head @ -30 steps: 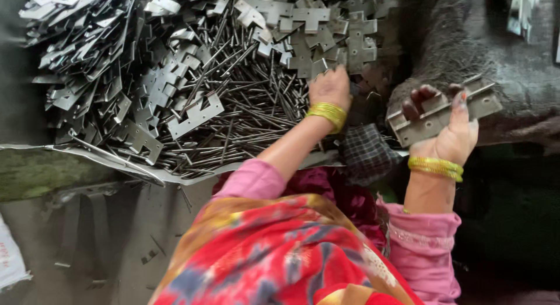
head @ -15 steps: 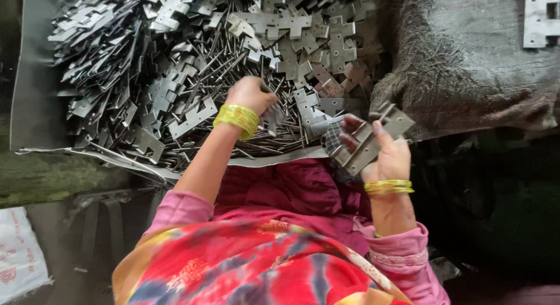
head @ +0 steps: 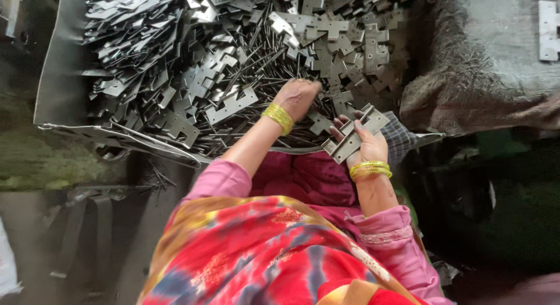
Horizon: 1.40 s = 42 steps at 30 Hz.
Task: The person inserts metal pins into metal hinge plates by hand, then places the assembled hinges onto a nearby surface. The task is performed repeatedly with both hands working together to align and insert the pins.
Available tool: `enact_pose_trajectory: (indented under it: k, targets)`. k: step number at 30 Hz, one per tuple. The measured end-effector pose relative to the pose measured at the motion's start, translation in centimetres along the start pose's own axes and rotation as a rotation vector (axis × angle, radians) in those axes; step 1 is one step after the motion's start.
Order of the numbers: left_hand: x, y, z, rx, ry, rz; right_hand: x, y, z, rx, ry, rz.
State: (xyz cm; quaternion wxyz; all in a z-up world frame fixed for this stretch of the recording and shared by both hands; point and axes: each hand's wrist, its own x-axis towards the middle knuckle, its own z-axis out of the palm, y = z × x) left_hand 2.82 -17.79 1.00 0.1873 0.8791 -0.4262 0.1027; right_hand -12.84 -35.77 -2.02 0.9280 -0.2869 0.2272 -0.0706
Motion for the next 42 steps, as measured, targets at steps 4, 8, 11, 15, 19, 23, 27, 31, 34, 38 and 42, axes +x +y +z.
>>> enact_pose_trajectory:
  k: [4,8,11,15,19,23,27,31,34,38,42]
  targets:
    - [-0.1,2.2,-1.8,-0.348,0.304,-0.257,1.1,0.7,-0.5,-0.003,-0.005,-0.013]
    - [-0.6,4.9,-3.5,-0.838,0.218,-0.517,0.6,1.0,0.9,0.145,-0.096,0.057]
    - [-0.7,6.2,-4.0,-1.074,-0.010,-0.660,-0.6,1.3,2.5,0.100,-0.127,0.154]
    - [-3.8,6.8,-3.4,-0.495,0.147,-0.566,-1.0,3.3,4.2,0.343,-0.111,0.401]
    - [-8.0,7.7,-2.0,-0.592,0.398,-0.648,0.3,5.4,4.4,-0.020,-0.190,0.177]
    - [-10.6,7.4,-2.5,-1.136,0.396,-0.933,1.7,7.6,6.4,-0.141,-0.276,0.090]
    - [-12.9,4.5,-6.1,-1.210,0.163,-0.904,0.7,7.2,10.0,-0.375,-0.387,-0.243]
    - [-13.8,1.2,-9.6,-0.582,-0.102,-0.576,-0.5,2.6,11.9,-1.645,-0.547,-0.857]
    - [-12.6,0.6,-9.6,-0.648,-0.116,-0.433,-0.1,-0.1,10.1,-1.674,-0.634,-0.057]
    - [-9.2,-1.4,-6.9,-0.283,0.205,-0.432,3.2,-5.9,4.6,-1.463,-0.418,-0.420]
    - [-9.0,-4.6,-4.7,0.401,-0.062,-0.628,11.2,-16.9,-1.2,-1.356,0.111,-0.865]
